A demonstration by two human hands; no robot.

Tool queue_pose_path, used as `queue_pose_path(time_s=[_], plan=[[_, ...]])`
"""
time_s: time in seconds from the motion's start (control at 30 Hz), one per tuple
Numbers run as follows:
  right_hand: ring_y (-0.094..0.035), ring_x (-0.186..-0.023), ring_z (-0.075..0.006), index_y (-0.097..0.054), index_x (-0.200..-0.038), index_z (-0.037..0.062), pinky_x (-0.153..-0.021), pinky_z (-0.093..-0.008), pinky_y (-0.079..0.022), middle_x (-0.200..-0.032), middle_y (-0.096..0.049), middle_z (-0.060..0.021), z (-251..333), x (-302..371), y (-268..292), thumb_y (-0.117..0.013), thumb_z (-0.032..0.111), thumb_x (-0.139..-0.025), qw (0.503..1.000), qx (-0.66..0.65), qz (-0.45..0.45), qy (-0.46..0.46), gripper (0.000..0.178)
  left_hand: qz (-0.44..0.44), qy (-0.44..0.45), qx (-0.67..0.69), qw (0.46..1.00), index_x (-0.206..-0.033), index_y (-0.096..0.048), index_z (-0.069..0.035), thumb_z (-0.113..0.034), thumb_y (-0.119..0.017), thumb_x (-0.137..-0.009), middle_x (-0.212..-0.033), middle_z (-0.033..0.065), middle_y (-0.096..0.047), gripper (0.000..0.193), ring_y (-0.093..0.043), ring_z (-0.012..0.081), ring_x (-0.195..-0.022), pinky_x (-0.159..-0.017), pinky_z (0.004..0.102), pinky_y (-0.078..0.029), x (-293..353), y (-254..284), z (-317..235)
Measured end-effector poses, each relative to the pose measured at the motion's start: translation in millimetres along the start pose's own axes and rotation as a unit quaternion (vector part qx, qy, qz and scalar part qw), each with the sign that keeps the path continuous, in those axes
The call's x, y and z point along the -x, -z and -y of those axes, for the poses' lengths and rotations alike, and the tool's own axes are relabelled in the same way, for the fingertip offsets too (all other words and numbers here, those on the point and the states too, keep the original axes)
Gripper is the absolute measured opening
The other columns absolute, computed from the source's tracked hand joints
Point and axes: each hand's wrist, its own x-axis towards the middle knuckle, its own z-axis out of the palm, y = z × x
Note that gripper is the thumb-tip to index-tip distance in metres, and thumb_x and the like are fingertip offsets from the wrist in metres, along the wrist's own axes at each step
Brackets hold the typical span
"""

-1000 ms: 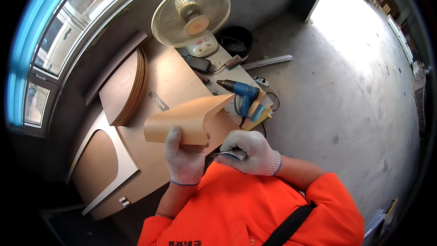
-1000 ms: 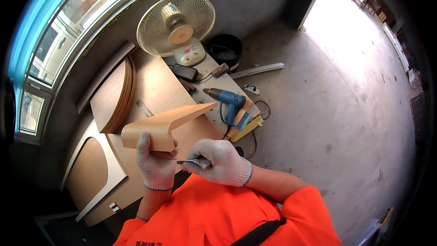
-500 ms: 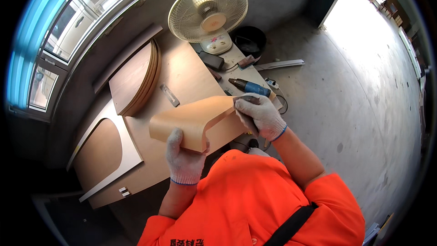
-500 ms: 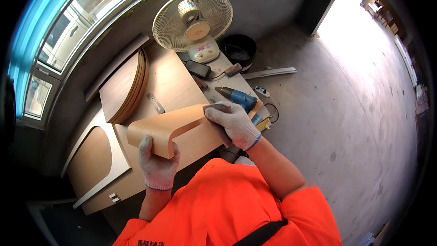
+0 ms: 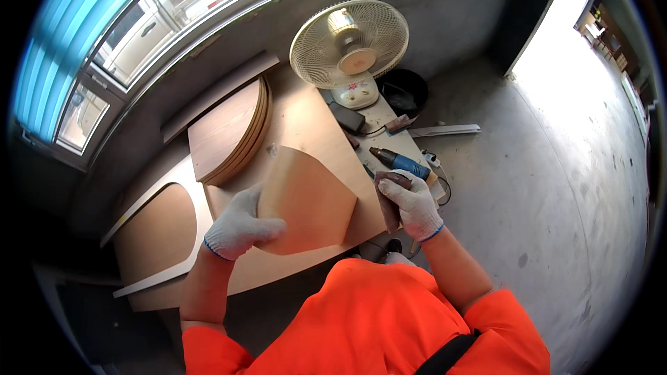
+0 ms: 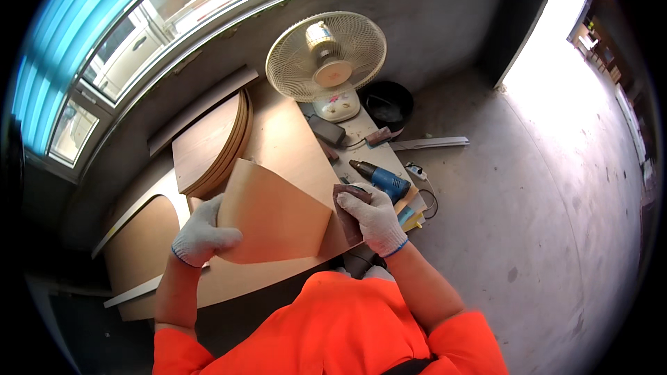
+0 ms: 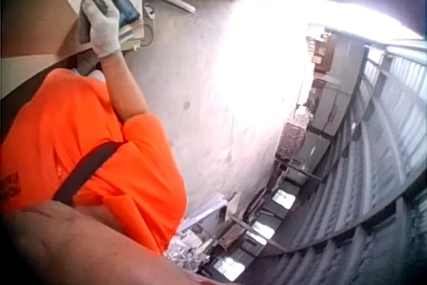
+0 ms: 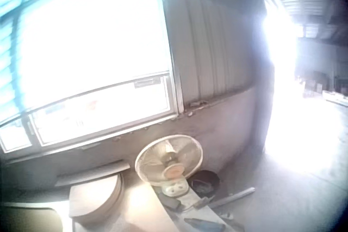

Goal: The person uses a heat gun to warm a rectangular wooden board, then smooths the surface with a scraper and sanding block. They trim the edges with a utility knife and sand the corners. Finally, the person carries the finished board across the workshop and places it on a stack of similar boards.

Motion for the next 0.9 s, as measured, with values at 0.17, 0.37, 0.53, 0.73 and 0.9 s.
queue_pose_path(time_s=[0.17, 0.37, 0.53, 0.73, 0.9], plan=[[-0.063, -0.061, -0.0056, -0.075, -0.117, -0.0022, -0.052, -0.0224, -0.047, -0.086, -0.072, -0.0012, 50.7, 8.4, -35.1, -0.071, 0.012, -0.108, 0.998, 0.045, 0.029, 0.031, 0.018, 0.211, 0.033, -0.172, 0.962, -0.139, -0.065, 0.007, -0.018, -0.09, -0.076, -0.117, 0.0044, -0.074, 0.072, -0.066, 0.0111, -0.104, -0.091, 0.0307, -0.058, -31.4, 1.7, -38.0], [-0.061, -0.055, -0.0086, -0.074, -0.114, 0.0007, -0.048, -0.0244, -0.044, -0.08, -0.07, -0.0031, 54.9, 7.7, -65.5, -0.072, 0.012, -0.107, 0.99, 0.088, 0.096, 0.045, 0.014, 0.142, 0.014, -0.348, 0.927, -0.139, -0.063, 0.004, -0.027, -0.083, -0.083, -0.11, 0.0162, -0.078, 0.067, -0.077, 0.0254, -0.095, -0.085, 0.0394, -0.061, -19.0, 5.3, -64.5], [-0.059, -0.057, -0.0078, -0.073, -0.102, 0.0009, -0.05, -0.0264, -0.044, -0.077, -0.069, -0.0031, 35.3, 1.4, -73.5, -0.075, 0.013, -0.105, 0.981, 0.129, 0.079, 0.122, 0.012, -0.049, -0.125, -0.597, 0.791, -0.134, -0.062, -0.001, -0.035, -0.09, -0.076, -0.115, 0.0219, -0.076, 0.072, -0.076, 0.0405, -0.107, -0.086, 0.0489, -0.061, -20.3, -30.9, -52.9], [-0.05, -0.044, -0.0079, -0.064, -0.093, 0.003, -0.04, -0.0264, -0.036, -0.066, -0.061, -0.0009, 52.0, 3.4, -83.9, -0.068, 0.015, -0.108, 0.977, 0.182, 0.066, 0.085, 0.02, -0.176, -0.186, -0.568, 0.782, -0.114, -0.068, -0.004, -0.042, -0.096, -0.068, -0.1, 0.0178, -0.073, 0.066, -0.074, 0.0371, -0.087, -0.075, 0.0491, -0.058, -22.0, -59.6, -21.8], [-0.046, -0.04, -0.008, -0.064, -0.087, 0.0047, -0.037, -0.0268, -0.032, -0.06, -0.058, 0.0005, 82.5, -4.6, -94.6, -0.067, 0.021, -0.109, 0.973, 0.215, 0.088, 0.013, 0.027, -0.194, -0.205, -0.549, 0.787, -0.112, -0.068, -0.005, -0.043, -0.098, -0.066, -0.097, 0.0165, -0.072, 0.067, -0.073, 0.0364, -0.084, -0.073, 0.0482, -0.057, -15.4, -68.2, -15.5]])
